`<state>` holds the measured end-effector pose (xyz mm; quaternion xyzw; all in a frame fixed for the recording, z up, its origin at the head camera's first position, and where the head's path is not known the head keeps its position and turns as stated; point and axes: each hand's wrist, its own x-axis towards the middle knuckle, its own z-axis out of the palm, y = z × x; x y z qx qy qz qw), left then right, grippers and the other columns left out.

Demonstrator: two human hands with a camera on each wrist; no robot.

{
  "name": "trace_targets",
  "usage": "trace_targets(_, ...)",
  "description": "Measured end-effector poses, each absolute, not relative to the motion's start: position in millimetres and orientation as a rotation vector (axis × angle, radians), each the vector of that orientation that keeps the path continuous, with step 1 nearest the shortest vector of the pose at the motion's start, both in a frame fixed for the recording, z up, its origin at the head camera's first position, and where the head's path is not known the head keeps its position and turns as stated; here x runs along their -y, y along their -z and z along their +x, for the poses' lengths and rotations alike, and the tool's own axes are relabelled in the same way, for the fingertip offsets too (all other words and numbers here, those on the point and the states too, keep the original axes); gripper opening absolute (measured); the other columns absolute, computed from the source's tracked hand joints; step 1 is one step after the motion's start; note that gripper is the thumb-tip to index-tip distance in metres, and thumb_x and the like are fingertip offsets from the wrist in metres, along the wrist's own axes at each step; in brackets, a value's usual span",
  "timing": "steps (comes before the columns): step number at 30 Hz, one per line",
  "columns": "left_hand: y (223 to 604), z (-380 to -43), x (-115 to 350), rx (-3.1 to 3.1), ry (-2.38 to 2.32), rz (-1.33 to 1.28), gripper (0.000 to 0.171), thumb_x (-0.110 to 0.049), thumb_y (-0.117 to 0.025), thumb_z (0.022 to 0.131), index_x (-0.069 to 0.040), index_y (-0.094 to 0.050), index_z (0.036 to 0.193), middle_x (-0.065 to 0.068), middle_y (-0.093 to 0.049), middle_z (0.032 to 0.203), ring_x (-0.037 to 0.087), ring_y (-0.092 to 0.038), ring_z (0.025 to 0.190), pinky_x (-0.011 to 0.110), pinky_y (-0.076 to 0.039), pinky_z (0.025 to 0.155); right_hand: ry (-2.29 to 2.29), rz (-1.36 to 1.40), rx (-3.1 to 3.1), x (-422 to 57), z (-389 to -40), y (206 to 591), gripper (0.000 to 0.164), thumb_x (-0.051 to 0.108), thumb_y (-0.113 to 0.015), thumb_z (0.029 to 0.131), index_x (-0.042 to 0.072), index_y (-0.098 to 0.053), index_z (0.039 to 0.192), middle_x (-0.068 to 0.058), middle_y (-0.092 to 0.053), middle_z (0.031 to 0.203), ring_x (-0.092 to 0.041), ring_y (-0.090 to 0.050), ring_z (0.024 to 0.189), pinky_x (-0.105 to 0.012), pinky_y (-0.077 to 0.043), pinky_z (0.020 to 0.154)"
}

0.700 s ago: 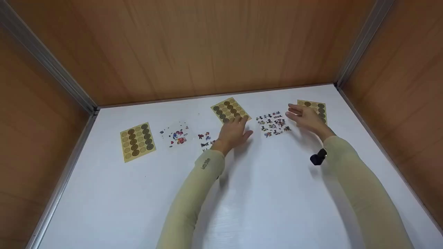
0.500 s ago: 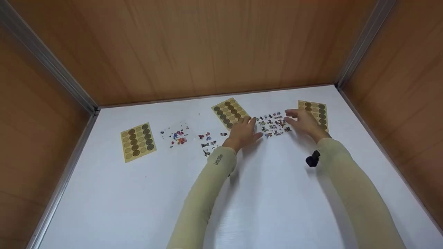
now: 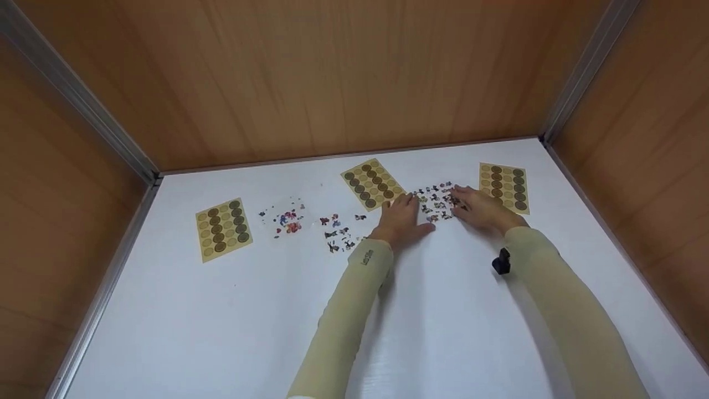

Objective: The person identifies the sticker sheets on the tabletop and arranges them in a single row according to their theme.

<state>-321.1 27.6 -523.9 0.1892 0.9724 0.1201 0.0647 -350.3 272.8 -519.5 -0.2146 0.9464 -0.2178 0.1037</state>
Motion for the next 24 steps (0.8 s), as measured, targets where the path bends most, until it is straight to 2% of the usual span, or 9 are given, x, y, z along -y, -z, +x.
trace_targets(6, 526.4, -321.0, -33.9, -2.914, -0.309, 0.584, 0.088, -0.069, -0.045, 0.097, -0.014, -0.025, 0.162, 0.007, -0.019, 0.168, 0.026, -0.014, 0.154, 0.057, -0.01, 0.123, 0.574, -0.576, -2.748, -277.8, -345.1, 525.1, 0.06, 0.035, -0.039, 0.11, 0.005, -0.025, 0.16, -0.02, -0.013, 0.166, -0.048, -0.003, 0.151, -0.065, -0.004, 0.119)
trace_targets(10, 526.8, -321.0, -33.7, -2.909, -0.252, 0.575, 0.087, -0.069, -0.039, 0.099, -0.013, -0.02, 0.163, 0.009, -0.014, 0.169, 0.027, -0.01, 0.155, 0.059, -0.008, 0.122, 0.494, -0.563, -2.749, -274.7, -343.5, 528.0, 0.063, 0.04, -0.034, 0.111, 0.006, -0.02, 0.162, -0.018, -0.01, 0.167, -0.046, 0.003, 0.152, -0.064, 0.002, 0.12)
trace_targets(16, 521.6, -322.0, -32.6, -2.874, -0.248, 0.549, 0.091, -0.07, -0.037, 0.098, -0.011, -0.015, 0.163, 0.007, -0.009, 0.17, 0.024, -0.005, 0.155, 0.059, -0.005, 0.122, 0.409, -0.561, -2.746, -268.7, -340.3, 522.2, 0.064, 0.039, -0.03, 0.112, 0.0, -0.014, 0.161, -0.021, -0.008, 0.167, -0.045, 0.003, 0.152, -0.061, 0.005, 0.121)
trace_targets(24, 516.9, -321.0, -36.7, -2.839, -0.229, 0.503, 0.097, -0.073, -0.04, 0.096, -0.009, -0.011, 0.164, 0.006, -0.008, 0.17, 0.022, -0.005, 0.155, 0.059, -0.005, 0.122, 0.32, -0.571, -2.745, -264.6, -334.0, 516.4, 0.065, 0.038, -0.03, 0.112, -0.001, -0.013, 0.16, -0.022, -0.008, 0.166, -0.045, -0.001, 0.152, -0.063, 0.002, 0.12)
